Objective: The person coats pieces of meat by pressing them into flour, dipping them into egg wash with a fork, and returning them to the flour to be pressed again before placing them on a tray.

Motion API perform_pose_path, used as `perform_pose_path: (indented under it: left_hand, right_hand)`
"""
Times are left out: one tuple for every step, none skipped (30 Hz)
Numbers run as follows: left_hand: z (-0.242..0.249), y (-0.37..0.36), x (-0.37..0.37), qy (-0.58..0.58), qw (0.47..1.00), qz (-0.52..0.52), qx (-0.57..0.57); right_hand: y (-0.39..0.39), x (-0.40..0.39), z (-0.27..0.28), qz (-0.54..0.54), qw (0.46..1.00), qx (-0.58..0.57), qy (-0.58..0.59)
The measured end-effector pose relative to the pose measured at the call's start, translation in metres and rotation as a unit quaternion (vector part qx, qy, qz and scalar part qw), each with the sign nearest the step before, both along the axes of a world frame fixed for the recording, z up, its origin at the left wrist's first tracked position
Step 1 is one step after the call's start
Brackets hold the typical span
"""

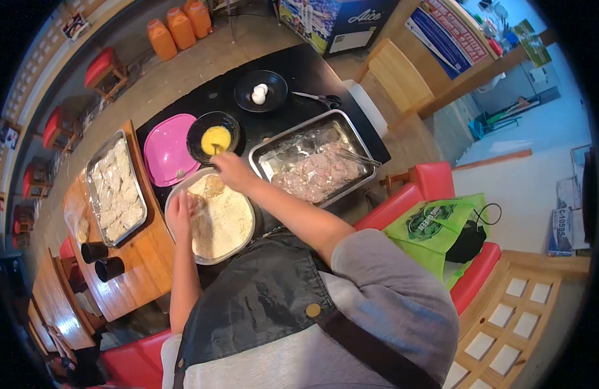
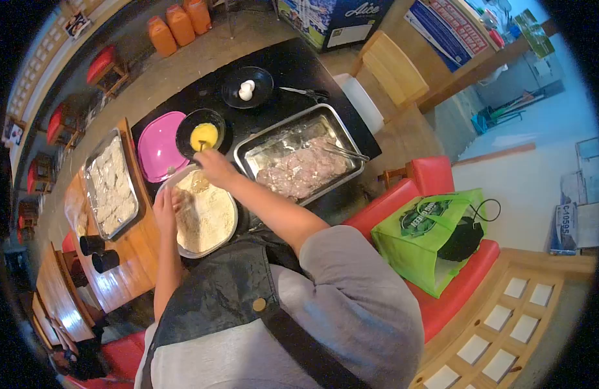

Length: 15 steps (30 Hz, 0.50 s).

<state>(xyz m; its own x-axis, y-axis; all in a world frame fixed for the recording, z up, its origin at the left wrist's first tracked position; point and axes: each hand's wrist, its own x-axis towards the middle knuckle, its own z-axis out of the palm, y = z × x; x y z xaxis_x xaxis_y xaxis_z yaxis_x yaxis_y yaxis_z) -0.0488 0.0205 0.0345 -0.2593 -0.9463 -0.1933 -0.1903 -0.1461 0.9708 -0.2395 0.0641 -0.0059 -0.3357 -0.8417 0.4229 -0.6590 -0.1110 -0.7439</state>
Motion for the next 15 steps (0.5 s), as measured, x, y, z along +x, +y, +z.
perform_pose_path:
  left_hand:
    - [0.015,0.001,-0.029,0.072,0.986,0.013,0.152]
    - [0.007,-0.008,-0.046,0.096,0.975,-0.011,0.200]
    - [-0.005,-0.015,-0.059,0.121,0.960,-0.034,0.249]
    - [-0.011,-0.019,-0.067,0.122,0.960,-0.036,0.250]
    - [-0.018,-0.022,-0.074,0.084,0.976,-0.059,0.190]
    - [-0.023,-0.024,-0.078,0.045,0.987,-0.082,0.130]
    - [-0.027,-0.028,-0.079,0.044,0.987,-0.083,0.132]
    - [-0.030,-0.032,-0.078,0.043,0.985,-0.086,0.144]
    - [-0.033,-0.033,-0.078,0.041,0.983,-0.089,0.154]
    - [-0.020,-0.031,-0.077,0.016,0.986,-0.079,0.149]
    - [-0.019,-0.034,-0.075,0.014,0.985,-0.077,0.152]
    - [-0.021,-0.042,-0.072,0.002,0.987,-0.098,0.129]
    - [-0.024,-0.050,-0.067,-0.009,0.987,-0.118,0.106]
    - [-0.025,-0.057,-0.064,-0.037,0.989,-0.120,0.074]
    - [-0.024,-0.063,-0.061,-0.066,0.989,-0.122,0.042]
  right_hand:
    - [0.001,0.003,0.003,0.027,0.999,0.012,0.024]
    - [0.003,0.004,0.004,0.050,0.997,0.020,0.047]
    - [0.004,0.004,0.004,0.073,0.994,0.027,0.072]
    - [0.005,0.008,0.002,0.058,0.997,0.004,0.055]
    - [0.005,0.004,0.000,0.057,0.997,0.006,0.056]
    - [0.005,-0.002,0.003,0.077,0.995,0.014,0.063]
    - [0.006,-0.009,0.005,0.097,0.993,0.022,0.070]
    - [0.011,-0.016,0.006,0.116,0.988,0.046,0.089]
    - [0.019,-0.029,0.011,0.102,0.991,0.040,0.076]
    - [0.030,-0.045,0.018,0.088,0.993,0.034,0.064]
    - [0.050,-0.069,0.030,0.021,0.993,0.075,0.090]
    - [0.071,-0.105,-0.007,-0.040,0.999,-0.001,0.028]
    - [0.100,-0.145,-0.001,-0.118,0.980,0.130,0.094]
    - [0.146,-0.175,-0.006,-0.215,0.956,0.123,0.158]
    - [0.178,-0.196,0.032,-0.237,0.859,0.409,0.199]
